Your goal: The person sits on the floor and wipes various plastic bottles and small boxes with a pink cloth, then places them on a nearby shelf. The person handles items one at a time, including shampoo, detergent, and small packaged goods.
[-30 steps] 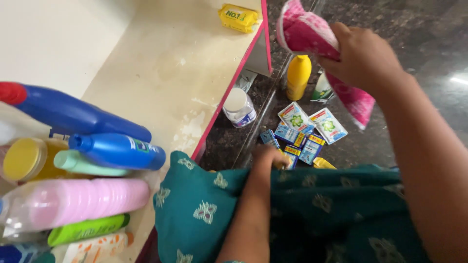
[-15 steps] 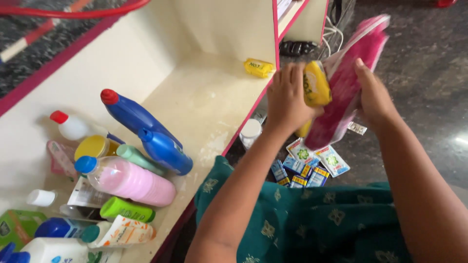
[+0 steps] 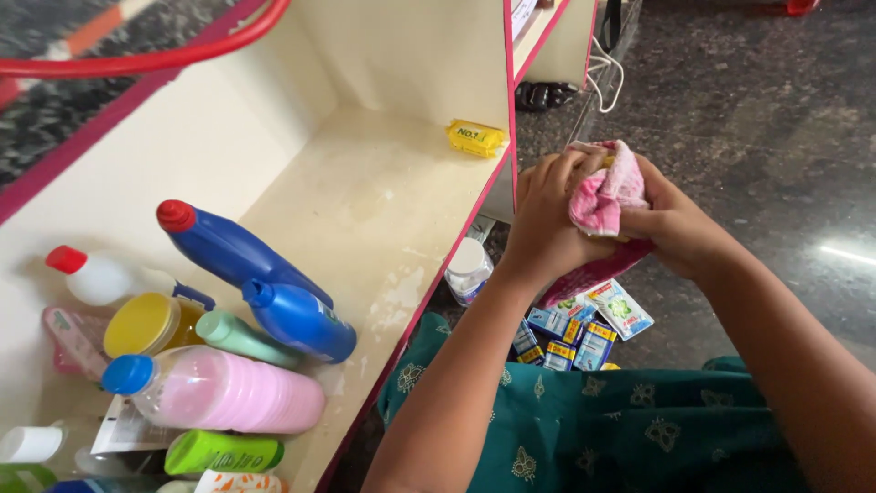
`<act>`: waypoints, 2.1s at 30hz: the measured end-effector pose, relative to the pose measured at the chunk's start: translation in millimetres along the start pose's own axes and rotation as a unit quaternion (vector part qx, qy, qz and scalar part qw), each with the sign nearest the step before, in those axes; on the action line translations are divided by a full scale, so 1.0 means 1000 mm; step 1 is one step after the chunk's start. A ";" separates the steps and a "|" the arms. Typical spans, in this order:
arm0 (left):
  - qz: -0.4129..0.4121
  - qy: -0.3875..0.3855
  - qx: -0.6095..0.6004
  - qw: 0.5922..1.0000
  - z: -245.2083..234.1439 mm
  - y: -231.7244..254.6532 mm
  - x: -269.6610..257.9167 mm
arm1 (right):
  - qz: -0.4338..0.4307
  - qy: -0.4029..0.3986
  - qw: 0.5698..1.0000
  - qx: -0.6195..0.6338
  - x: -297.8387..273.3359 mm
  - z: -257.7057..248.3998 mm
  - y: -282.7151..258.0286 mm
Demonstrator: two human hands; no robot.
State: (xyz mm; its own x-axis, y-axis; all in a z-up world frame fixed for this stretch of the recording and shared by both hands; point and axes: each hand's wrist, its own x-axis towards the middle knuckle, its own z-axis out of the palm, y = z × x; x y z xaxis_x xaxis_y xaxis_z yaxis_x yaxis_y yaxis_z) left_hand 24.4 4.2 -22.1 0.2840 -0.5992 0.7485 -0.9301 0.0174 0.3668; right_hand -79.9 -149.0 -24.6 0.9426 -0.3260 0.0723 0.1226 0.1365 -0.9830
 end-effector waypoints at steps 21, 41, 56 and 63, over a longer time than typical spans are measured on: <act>-0.045 -0.043 -0.125 0.990 -0.001 -0.036 -0.011 | 0.072 0.156 0.980 0.097 0.020 0.002 0.025; 0.000 0.034 -0.127 0.991 0.043 -0.003 -0.009 | -0.033 0.213 0.968 0.126 0.011 0.007 0.001; -0.007 0.010 -0.039 0.999 0.016 -0.024 -0.012 | -0.044 0.051 0.997 0.034 -0.005 0.025 0.001; 0.016 0.017 -0.088 0.996 0.016 -0.019 -0.010 | -0.105 0.156 0.978 0.090 0.014 0.010 0.017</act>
State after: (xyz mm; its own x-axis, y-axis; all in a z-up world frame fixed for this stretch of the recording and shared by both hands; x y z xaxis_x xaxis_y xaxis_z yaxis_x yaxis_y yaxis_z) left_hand 35.5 -2.8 -44.8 0.2644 -0.5693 0.7784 -0.8849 0.1778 0.4306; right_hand -61.0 -141.7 -38.9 0.7537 -0.6298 0.1877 0.3835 0.1896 -0.9039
